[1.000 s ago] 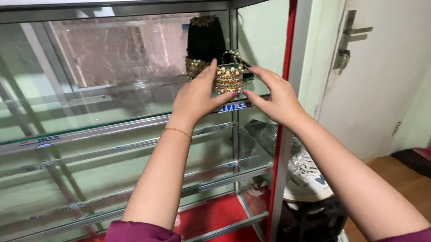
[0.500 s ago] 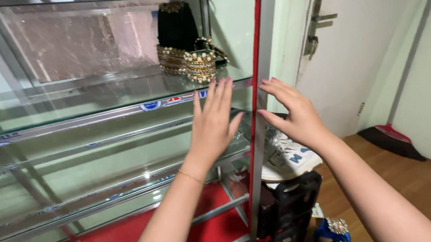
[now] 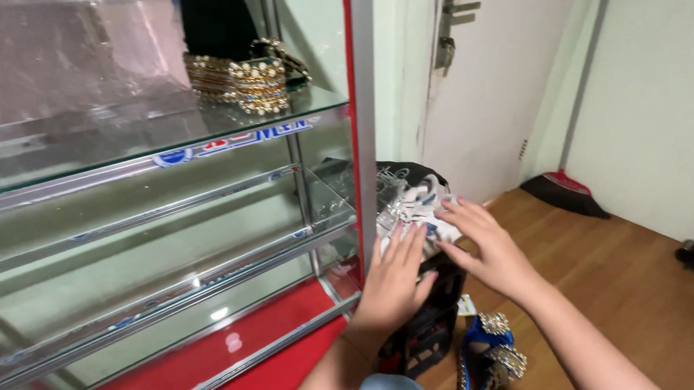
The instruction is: Organizing bridal shoes and crowns inside a glass display cabinet
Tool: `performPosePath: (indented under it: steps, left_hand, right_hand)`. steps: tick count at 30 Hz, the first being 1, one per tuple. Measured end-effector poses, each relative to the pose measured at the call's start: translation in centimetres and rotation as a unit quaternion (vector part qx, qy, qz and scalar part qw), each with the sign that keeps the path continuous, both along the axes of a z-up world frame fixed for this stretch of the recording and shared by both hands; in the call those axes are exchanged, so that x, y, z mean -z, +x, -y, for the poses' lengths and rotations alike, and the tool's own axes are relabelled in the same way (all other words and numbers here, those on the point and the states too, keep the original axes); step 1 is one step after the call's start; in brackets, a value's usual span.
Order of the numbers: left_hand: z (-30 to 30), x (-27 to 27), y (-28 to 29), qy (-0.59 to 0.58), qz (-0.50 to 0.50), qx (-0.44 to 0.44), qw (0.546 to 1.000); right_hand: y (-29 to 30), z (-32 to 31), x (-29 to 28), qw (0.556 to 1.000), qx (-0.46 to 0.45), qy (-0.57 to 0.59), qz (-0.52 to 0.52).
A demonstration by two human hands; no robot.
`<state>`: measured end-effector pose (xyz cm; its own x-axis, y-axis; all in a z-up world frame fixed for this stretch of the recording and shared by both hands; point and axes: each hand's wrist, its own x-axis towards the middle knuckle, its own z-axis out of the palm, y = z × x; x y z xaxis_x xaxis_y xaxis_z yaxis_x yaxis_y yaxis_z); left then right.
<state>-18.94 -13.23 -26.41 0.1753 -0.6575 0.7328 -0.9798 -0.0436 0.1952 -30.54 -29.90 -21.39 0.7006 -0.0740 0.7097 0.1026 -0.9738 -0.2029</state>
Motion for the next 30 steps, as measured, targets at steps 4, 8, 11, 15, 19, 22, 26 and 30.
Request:
performPosePath:
  steps: [4,8,11,15,19,22,26,30]
  left_hand:
    - [2.6,4.8,-2.2,-0.009,0.004,0.037,0.999]
    - [5.4,9.6,-4.0,0.046,-0.015,0.061,0.997]
    - [6.9,12.4,-5.7,0.085,-0.026,0.069,0.994]
    - [9.2,16.2,-7.1,0.201,-0.069,0.081,0.974]
    - [11.5,20.8,-8.2,0.14,-0.048,0.095,0.984]
    - [13.0,23.5,-8.8,0.153,-0.068,0.12,0.979]
    - [15.5,27.1,-9.4,0.195,-0.07,0.105,0.972]
    - [18.0,29.0,-10.0,0.413,-0.166,0.065,0.893]
  right_hand:
    - [-2.1,2.1,4.6,0.996,0.061,0.034,-0.056]
    - [-4.3,5.1,10.3,0.993,0.084,0.061,-0.059]
    - [-5.8,7.0,14.4,0.989,0.109,0.077,-0.063]
    - [-7.4,9.6,20.3,0.978,0.152,0.102,-0.099]
    - [-8.7,11.8,26.3,0.975,0.158,0.112,-0.109]
    - [-9.1,12.7,30.6,0.943,0.219,0.175,-0.18]
    - [-9.2,13.2,35.7,0.939,0.188,0.242,-0.154]
    - [-9.1,14.0,41.5,0.955,0.177,0.213,-0.107]
